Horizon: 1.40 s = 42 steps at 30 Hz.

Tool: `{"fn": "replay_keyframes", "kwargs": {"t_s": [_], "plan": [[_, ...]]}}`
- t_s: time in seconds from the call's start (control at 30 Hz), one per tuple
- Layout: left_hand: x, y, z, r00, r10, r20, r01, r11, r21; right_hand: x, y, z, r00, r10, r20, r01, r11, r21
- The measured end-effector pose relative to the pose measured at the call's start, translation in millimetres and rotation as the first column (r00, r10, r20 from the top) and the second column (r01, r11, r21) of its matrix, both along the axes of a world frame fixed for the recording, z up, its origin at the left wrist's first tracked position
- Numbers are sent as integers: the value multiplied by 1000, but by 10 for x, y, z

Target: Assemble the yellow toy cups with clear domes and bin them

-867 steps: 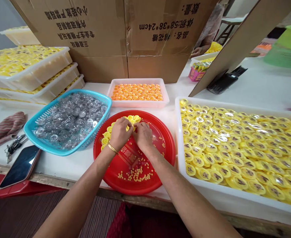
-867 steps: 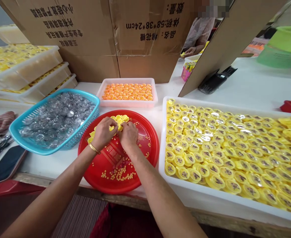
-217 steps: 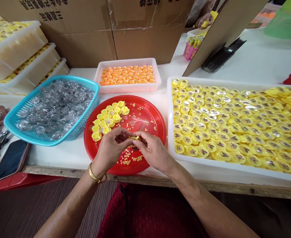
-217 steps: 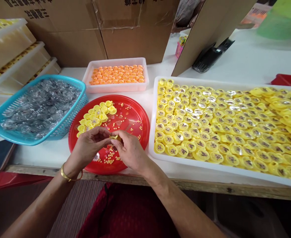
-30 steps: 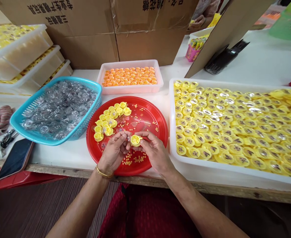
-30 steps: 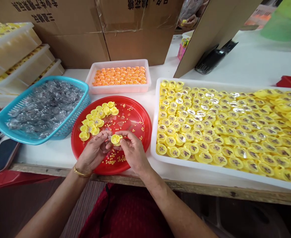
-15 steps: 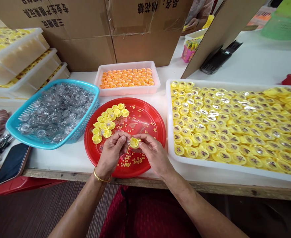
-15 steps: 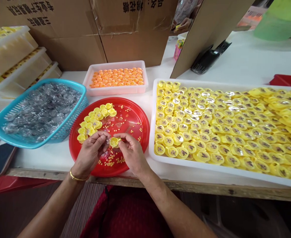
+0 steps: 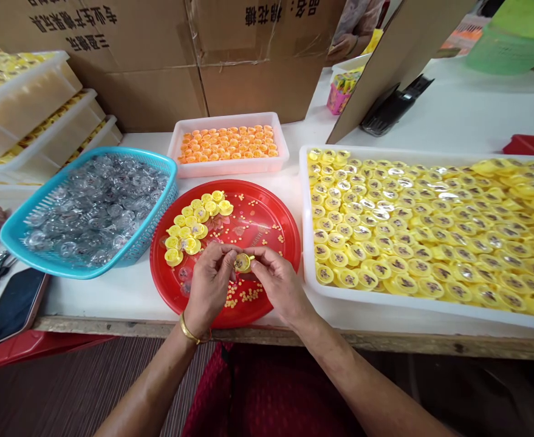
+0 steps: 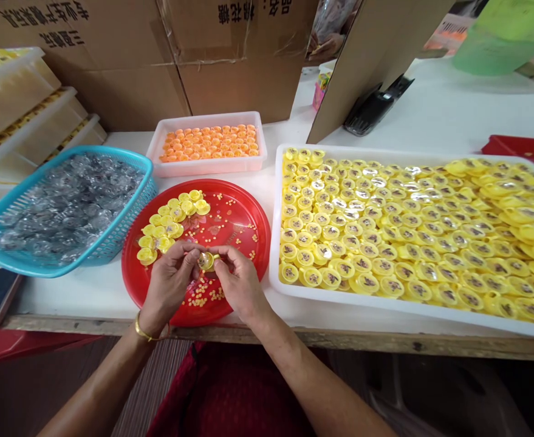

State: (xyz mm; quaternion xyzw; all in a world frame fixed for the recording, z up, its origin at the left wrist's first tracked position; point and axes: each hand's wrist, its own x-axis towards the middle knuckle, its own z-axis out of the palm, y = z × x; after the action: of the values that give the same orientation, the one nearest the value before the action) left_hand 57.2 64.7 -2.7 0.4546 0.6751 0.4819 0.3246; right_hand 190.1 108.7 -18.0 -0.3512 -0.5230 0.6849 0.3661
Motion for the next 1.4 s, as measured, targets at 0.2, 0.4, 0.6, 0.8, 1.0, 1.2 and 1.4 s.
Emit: {"fn": "replay_keyframes", "kwargs": {"t_s": [0.2, 0.4, 0.6, 0.8, 1.0, 1.2, 1.4], "plan": [[73, 8, -6, 962, 76, -261, -40, 990, 139, -7, -10, 64, 998, 13, -54, -15, 999, -38], [97, 17, 17, 886, 142, -441, -34, 969, 243, -9, -22, 49, 1000, -8, 22, 8, 1000, 17], [96, 11, -35, 875, 104, -473, 0, 976, 216, -22, -34, 33, 997, -77, 22, 76, 997, 26], [130, -21, -70, 848, 8, -529, 66, 991, 120, -48, -42, 102, 986, -127, -105, 117, 988, -99], [170, -63, 6, 924, -27, -382, 52, 997, 55, -36, -145, 249, 986, -131, -104, 110, 977, -180], [108, -54, 185, 954, -96, 285, 105, 994, -16, 402, 250, 547, 991, -135, 10, 135, 985, -110], [-49, -90, 131, 928, 112, 356, -86, 992, -88, 1150, 1815, 796, 747, -610, 264, 586, 792, 171]]}}
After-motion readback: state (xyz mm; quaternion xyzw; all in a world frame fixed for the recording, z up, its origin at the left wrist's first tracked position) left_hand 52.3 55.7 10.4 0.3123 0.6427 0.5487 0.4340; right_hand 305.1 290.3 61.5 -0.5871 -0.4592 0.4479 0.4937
